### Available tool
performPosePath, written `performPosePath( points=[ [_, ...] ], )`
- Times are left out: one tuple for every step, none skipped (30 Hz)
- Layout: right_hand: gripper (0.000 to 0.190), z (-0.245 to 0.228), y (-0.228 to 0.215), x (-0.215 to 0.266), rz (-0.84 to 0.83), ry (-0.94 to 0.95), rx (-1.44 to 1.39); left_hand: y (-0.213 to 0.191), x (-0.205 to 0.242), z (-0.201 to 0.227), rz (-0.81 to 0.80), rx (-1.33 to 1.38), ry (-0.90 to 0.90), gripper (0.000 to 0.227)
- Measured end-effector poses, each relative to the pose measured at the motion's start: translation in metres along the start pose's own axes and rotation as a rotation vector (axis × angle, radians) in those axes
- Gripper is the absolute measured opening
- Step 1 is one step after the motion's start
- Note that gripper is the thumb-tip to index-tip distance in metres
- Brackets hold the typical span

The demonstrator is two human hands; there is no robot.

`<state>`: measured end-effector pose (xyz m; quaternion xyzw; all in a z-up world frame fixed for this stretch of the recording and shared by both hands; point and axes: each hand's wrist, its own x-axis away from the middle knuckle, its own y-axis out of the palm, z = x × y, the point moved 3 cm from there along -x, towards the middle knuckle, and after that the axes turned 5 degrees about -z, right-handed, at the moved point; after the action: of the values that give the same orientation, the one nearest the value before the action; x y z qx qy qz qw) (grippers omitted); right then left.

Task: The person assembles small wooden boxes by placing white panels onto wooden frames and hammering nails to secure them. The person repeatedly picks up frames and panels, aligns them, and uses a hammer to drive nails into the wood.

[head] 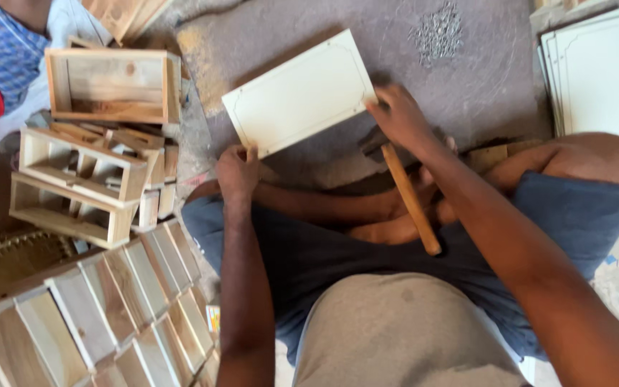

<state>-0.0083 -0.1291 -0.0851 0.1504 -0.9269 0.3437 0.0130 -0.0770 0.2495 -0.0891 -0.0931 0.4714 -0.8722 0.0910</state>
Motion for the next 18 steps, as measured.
performPosePath(
  points=[
    [0.042, -0.004, -0.015, 0.021, -0.034, -0.026, -0.006, 0.002, -0.011, 0.0, -0.01, 0.002, -0.054, 0.032],
    [0.037, -0.006, -0.024, 0.051, -0.076, -0.012, 0.045, 0.004, -0.012, -0.002, -0.035, -0.004, -0.112, 0.036],
    [0.033, -0.007, -0.029, 0.081, -0.118, 0.002, 0.096, 0.006, -0.013, -0.002, -0.061, -0.011, -0.171, 0.039],
    [0.04, -0.008, -0.029, 0.11, -0.14, 0.026, 0.092, 0.005, -0.012, 0.0, -0.061, -0.026, -0.171, 0.041],
    [0.057, -0.009, -0.027, 0.133, -0.162, 0.05, 0.088, 0.003, -0.01, 0.002, -0.062, -0.041, -0.171, 0.042],
    [0.062, -0.01, -0.018, 0.147, -0.153, 0.108, -0.013, -0.003, -0.009, 0.005, -0.066, -0.063, -0.161, 0.043],
    [0.068, -0.009, -0.011, 0.157, -0.143, 0.165, -0.114, -0.009, -0.007, 0.009, -0.066, -0.104, -0.144, 0.043],
    [0.075, -0.009, -0.004, 0.167, -0.12, 0.233, -0.221, -0.016, -0.007, 0.013, -0.076, -0.149, -0.113, 0.043],
    [0.075, -0.004, -0.001, 0.173, -0.13, 0.358, -0.39, -0.021, -0.006, 0.019, -0.086, -0.193, -0.08, 0.043],
    [0.076, 0.002, 0.0, 0.168, -0.132, 0.47, -0.564, -0.026, -0.012, 0.026, -0.072, -0.191, -0.073, 0.042],
    [0.078, 0.009, -0.003, 0.162, -0.135, 0.575, -0.741, -0.028, -0.018, 0.034, -0.057, -0.19, -0.065, 0.042],
    [0.074, 0.01, -0.014, 0.157, -0.033, 0.454, -0.748, -0.031, -0.018, 0.038, -0.042, -0.191, -0.063, 0.042],
    [0.069, 0.01, -0.025, 0.153, 0.071, 0.334, -0.748, -0.03, -0.018, 0.039, -0.073, -0.134, -0.118, 0.041],
    [0.065, 0.009, -0.036, 0.15, 0.167, 0.213, -0.734, -0.027, -0.017, 0.037, -0.101, -0.072, -0.183, 0.04],
    [0.066, 0.008, -0.042, 0.147, 0.253, 0.25, -0.661, -0.024, -0.017, 0.033, -0.129, -0.011, -0.248, 0.039],
    [0.067, 0.007, -0.047, 0.143, 0.319, 0.276, -0.585, -0.023, -0.012, 0.027, -0.133, 0.046, -0.274, 0.039],
    [0.068, 0.004, -0.049, 0.139, 0.383, 0.303, -0.507, -0.023, -0.009, 0.02, -0.136, 0.102, -0.301, 0.039],
    [0.07, -0.003, -0.045, 0.134, 0.262, 0.287, -0.463, -0.023, -0.007, 0.013, -0.14, 0.161, -0.323, 0.038]
  ],
)
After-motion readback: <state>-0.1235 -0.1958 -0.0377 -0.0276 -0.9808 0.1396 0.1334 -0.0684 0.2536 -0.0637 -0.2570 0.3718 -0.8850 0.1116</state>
